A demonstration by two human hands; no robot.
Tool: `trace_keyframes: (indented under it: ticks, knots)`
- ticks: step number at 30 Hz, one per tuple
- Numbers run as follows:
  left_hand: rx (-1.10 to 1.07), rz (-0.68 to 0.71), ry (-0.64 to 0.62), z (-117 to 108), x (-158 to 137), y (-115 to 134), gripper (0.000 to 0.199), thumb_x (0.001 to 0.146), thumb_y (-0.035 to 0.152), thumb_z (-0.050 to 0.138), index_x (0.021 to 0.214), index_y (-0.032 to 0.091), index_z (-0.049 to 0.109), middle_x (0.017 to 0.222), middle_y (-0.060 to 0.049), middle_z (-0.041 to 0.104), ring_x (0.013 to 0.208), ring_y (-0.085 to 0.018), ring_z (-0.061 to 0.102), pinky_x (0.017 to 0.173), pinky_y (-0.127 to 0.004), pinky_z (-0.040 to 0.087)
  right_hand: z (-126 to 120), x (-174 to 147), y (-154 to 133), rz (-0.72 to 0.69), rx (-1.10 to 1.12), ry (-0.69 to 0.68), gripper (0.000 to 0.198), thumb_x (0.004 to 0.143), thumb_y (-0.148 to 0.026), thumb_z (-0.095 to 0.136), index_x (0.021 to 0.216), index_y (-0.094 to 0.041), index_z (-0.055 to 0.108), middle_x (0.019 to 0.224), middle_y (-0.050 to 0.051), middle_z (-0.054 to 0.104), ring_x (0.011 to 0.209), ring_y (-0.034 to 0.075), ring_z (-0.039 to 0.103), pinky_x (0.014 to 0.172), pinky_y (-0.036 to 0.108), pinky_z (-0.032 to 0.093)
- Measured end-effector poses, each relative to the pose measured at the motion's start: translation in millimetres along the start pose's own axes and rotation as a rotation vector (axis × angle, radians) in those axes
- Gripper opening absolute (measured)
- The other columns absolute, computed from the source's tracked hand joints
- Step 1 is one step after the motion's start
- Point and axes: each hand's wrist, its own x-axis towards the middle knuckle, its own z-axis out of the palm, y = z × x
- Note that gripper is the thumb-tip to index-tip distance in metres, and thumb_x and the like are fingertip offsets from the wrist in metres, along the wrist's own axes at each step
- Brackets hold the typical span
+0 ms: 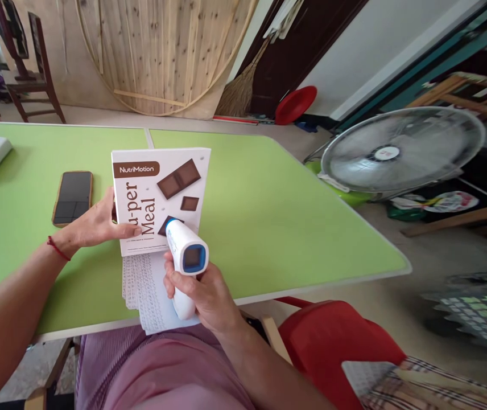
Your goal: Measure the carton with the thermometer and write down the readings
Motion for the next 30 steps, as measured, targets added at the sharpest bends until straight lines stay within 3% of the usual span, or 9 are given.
trace_keyframes:
  ticks: [11, 30]
  knots:
    - [0.020, -0.004, -0.018, -0.9, 0.6, -1.4, 0.069, 0.074, 0.046, 0.082, 0.128, 0.018, 0.049, 0.124, -0.014, 0.067, 0.118, -0.037, 0.062, 0.095, -0.053, 0.055, 3.2, 0.7, -3.4, 0.029, 0.036, 0.015, 0.016, 0.074, -0.030, 0.074, 0.077, -0.018, 0.063, 0.055, -0.004, 0.058, 0.051, 0.011, 0.052, 0.055, 0.028, 0.044]
    - [0.024, -0.013, -0.017, -0.6, 1.2, -3.0, 0.068, 0.074, 0.046, 0.082, 0.126, 0.017, 0.051, 0.126, -0.016, 0.066, 0.117, -0.038, 0.063, 0.092, -0.054, 0.057, 3.7, 0.6, -4.3, 0.033, 0.047, 0.003, 0.016, 0.073, -0.030, 0.071, 0.082, -0.018, 0.063, 0.056, -0.004, 0.060, 0.051, 0.012, 0.053, 0.055, 0.028, 0.044]
